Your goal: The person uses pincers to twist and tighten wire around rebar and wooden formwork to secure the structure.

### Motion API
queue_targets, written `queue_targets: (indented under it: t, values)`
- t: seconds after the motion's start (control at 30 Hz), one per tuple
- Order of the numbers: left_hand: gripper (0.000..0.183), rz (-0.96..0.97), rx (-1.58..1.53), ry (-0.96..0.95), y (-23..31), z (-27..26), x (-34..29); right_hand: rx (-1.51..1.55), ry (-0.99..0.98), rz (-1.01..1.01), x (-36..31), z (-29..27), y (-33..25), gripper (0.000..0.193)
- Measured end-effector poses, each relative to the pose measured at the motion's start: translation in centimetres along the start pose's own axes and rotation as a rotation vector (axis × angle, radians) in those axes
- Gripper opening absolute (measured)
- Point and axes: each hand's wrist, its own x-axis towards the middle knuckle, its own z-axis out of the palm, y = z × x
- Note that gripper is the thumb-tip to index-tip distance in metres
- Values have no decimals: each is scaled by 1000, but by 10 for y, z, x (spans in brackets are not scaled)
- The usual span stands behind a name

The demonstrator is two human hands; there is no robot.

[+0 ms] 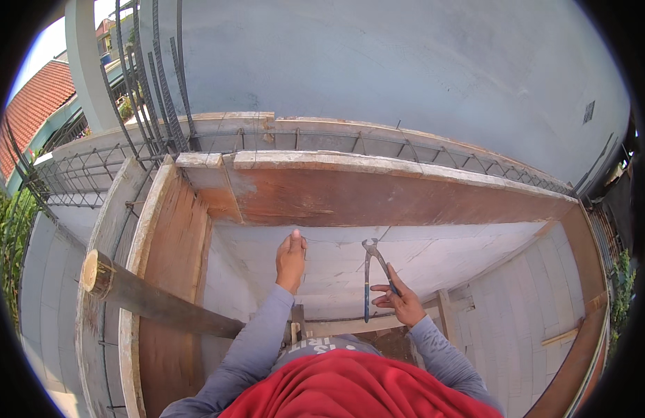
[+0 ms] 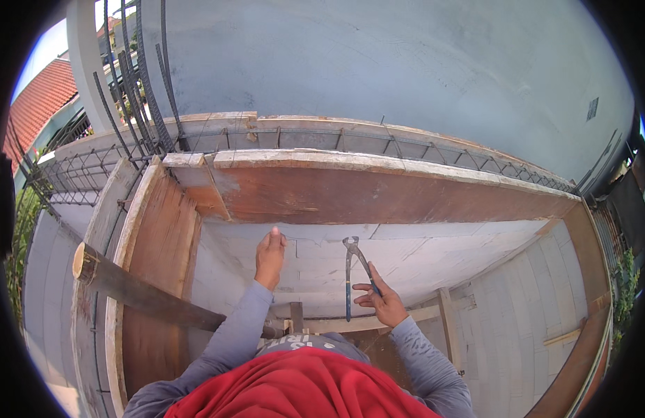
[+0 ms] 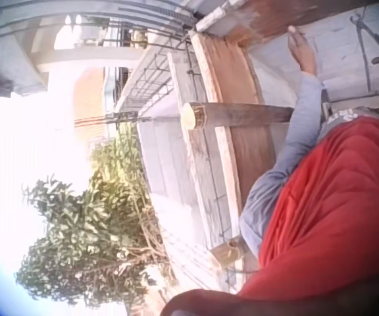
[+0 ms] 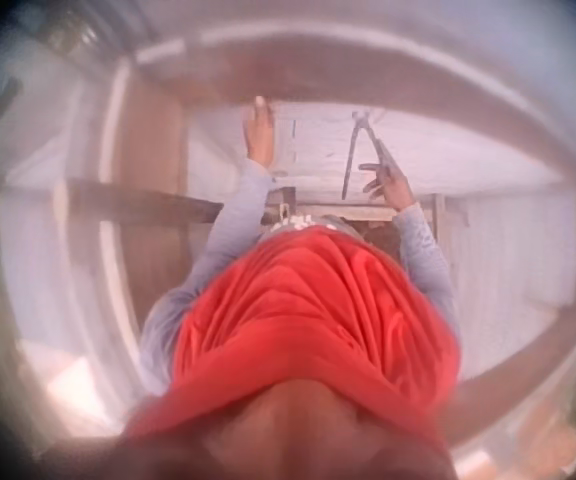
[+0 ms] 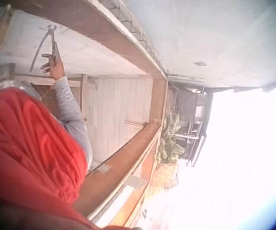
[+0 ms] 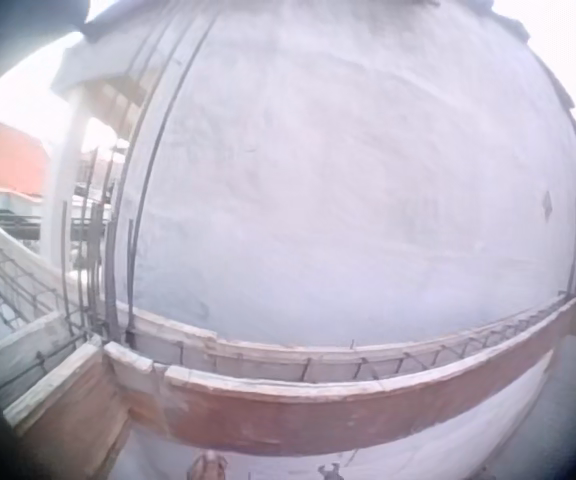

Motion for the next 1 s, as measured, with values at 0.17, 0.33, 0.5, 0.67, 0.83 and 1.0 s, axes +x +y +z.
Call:
queue_targets:
  t: [0.17, 0.33, 0.5, 0.67, 0.83, 1.0]
  values:
    - [37, 617, -212, 13, 145, -20, -20, -103, -274, 183, 21, -18, -10, 36]
    - [28, 1080, 453, 7, 203, 19, 35, -297, -179, -332, 31, 27, 11, 34]
    - [32, 1351, 864, 73, 190, 77, 60, 200, 260, -695, 21, 40, -41, 16]
    - [27, 1141, 896, -69, 170, 80, 51, 337, 451, -862, 18, 30, -149, 16]
    - [25, 1280, 829, -13, 177, 79, 74, 81, 584, -918, 60, 3, -224, 25]
    - [25, 1215, 832, -103, 175, 76, 73, -736, 1008, -1047, 91, -35, -243, 19]
